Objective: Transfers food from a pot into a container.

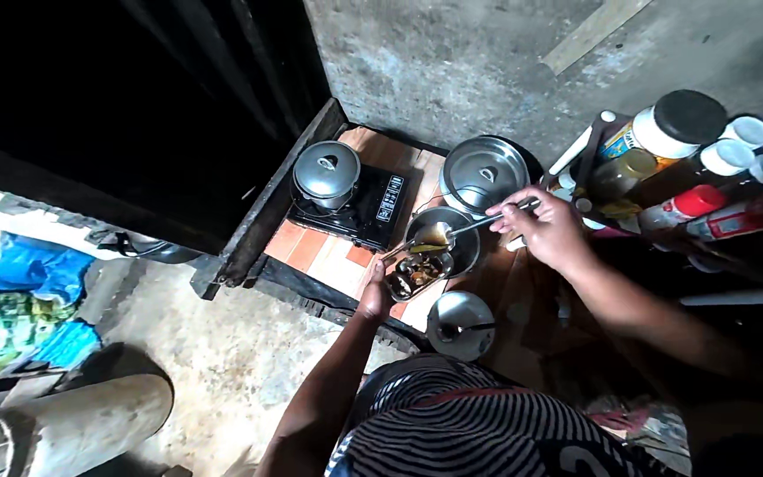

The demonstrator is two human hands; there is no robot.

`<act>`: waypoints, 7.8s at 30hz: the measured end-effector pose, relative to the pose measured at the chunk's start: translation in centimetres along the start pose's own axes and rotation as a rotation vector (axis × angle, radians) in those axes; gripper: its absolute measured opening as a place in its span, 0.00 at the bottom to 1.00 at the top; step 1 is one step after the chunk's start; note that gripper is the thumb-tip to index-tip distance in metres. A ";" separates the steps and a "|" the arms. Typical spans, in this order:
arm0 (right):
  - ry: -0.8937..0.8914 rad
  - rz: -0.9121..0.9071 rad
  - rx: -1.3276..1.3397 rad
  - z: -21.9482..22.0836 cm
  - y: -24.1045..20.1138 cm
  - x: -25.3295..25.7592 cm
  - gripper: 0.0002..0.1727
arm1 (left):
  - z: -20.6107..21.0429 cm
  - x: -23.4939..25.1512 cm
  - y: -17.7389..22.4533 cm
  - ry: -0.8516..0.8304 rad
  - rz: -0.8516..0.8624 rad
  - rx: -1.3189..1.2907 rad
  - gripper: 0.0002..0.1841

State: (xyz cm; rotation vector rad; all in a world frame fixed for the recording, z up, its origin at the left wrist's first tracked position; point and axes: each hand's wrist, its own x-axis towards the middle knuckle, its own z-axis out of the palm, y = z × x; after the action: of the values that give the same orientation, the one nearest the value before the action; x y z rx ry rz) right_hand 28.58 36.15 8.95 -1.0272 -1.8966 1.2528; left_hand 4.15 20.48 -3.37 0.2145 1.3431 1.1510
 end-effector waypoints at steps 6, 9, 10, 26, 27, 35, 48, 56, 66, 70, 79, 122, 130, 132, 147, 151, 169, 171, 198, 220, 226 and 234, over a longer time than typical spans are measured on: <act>-0.060 -0.586 -0.297 0.8 -1.5 -2.5 0.10 | 1.0 -0.2 0.7 -0.069 0.051 0.021 0.37; -0.005 -0.533 -0.243 0.5 -1.2 -2.4 0.09 | 0.6 -0.4 0.8 -0.057 0.079 0.008 0.36; 0.016 -0.471 -0.180 0.4 -0.8 -2.2 0.09 | 0.3 -0.5 0.9 -0.049 0.084 0.015 0.36; -0.009 0.341 -0.496 5.5 17.1 3.8 0.17 | -6.7 -5.0 -1.8 0.259 0.128 -0.151 0.32; -0.057 0.320 -0.552 6.3 17.7 3.7 0.17 | -7.1 -5.4 -2.0 0.271 0.129 -0.163 0.32; 0.021 0.418 -0.509 10.2 21.1 3.4 0.17 | -8.4 -8.2 -3.1 0.358 0.141 -0.235 0.32; 0.398 0.697 0.144 6.3 20.8 3.3 0.16 | -7.2 -5.9 -2.7 0.301 0.078 -0.178 0.31; 0.265 0.370 0.219 1.8 8.8 2.6 0.08 | -3.8 -1.6 -1.4 0.169 0.020 -0.119 0.28; 0.048 -0.435 -0.138 2.0 0.6 -2.9 0.07 | 0.0 -0.1 0.8 -0.006 0.015 -0.119 0.33; 0.048 -0.809 -0.331 2.2 -1.0 -4.2 0.09 | -0.6 -1.2 1.7 -0.038 0.092 -0.175 0.33; 0.116 -0.986 -0.242 5.8 -3.7 -5.4 0.06 | -4.1 -6.3 5.0 -0.014 0.303 -0.165 0.38; -0.100 -0.847 0.606 47.5 -33.0 -7.9 0.09 | -43.6 -40.5 15.3 0.384 0.419 -0.329 0.39; -0.151 -0.472 0.747 50.0 -36.8 -1.9 0.04 | -43.8 -39.2 15.6 0.453 0.457 -0.333 0.37; -0.155 -0.491 0.759 51.0 -37.9 -1.4 0.07 | -43.7 -38.8 15.2 0.494 0.468 -0.304 0.37; -0.152 -0.049 0.945 50.5 -30.6 -2.2 0.16 | -42.5 -33.1 9.7 0.439 0.414 -0.176 0.36; -0.109 -0.117 0.910 50.1 -29.9 -3.4 0.14 | -42.0 -32.9 8.9 0.414 0.395 -0.172 0.37; 0.560 0.250 0.906 29.4 -9.2 0.0 0.13 | -36.6 -25.9 5.1 0.281 0.371 -0.177 0.38; 0.678 0.210 0.724 24.8 -4.5 0.3 0.13 | -35.1 -24.8 4.7 0.301 0.368 -0.234 0.37; 0.634 0.809 -0.089 11.6 20.8 0.4 0.19 | -21.3 -16.6 7.9 0.412 0.318 -0.104 0.37; 0.340 0.042 0.237 9.5 -5.8 -0.2 0.06 | -9.3 -4.2 7.4 -0.027 0.051 -0.137 0.31; 0.146 -0.524 -0.020 13.4 -8.6 -0.9 0.08 | -10.7 -7.1 9.3 -0.028 0.128 -0.197 0.33; 0.177 -0.147 0.491 17.3 -9.3 1.6 0.07 | -15.6 -10.8 10.4 0.087 0.227 -0.159 0.31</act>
State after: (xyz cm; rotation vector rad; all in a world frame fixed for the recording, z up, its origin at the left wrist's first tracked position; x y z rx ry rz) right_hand 11.07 27.69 11.85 -0.6974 -1.4024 1.3944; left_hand -12.14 10.08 6.29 0.2080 1.3195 1.4661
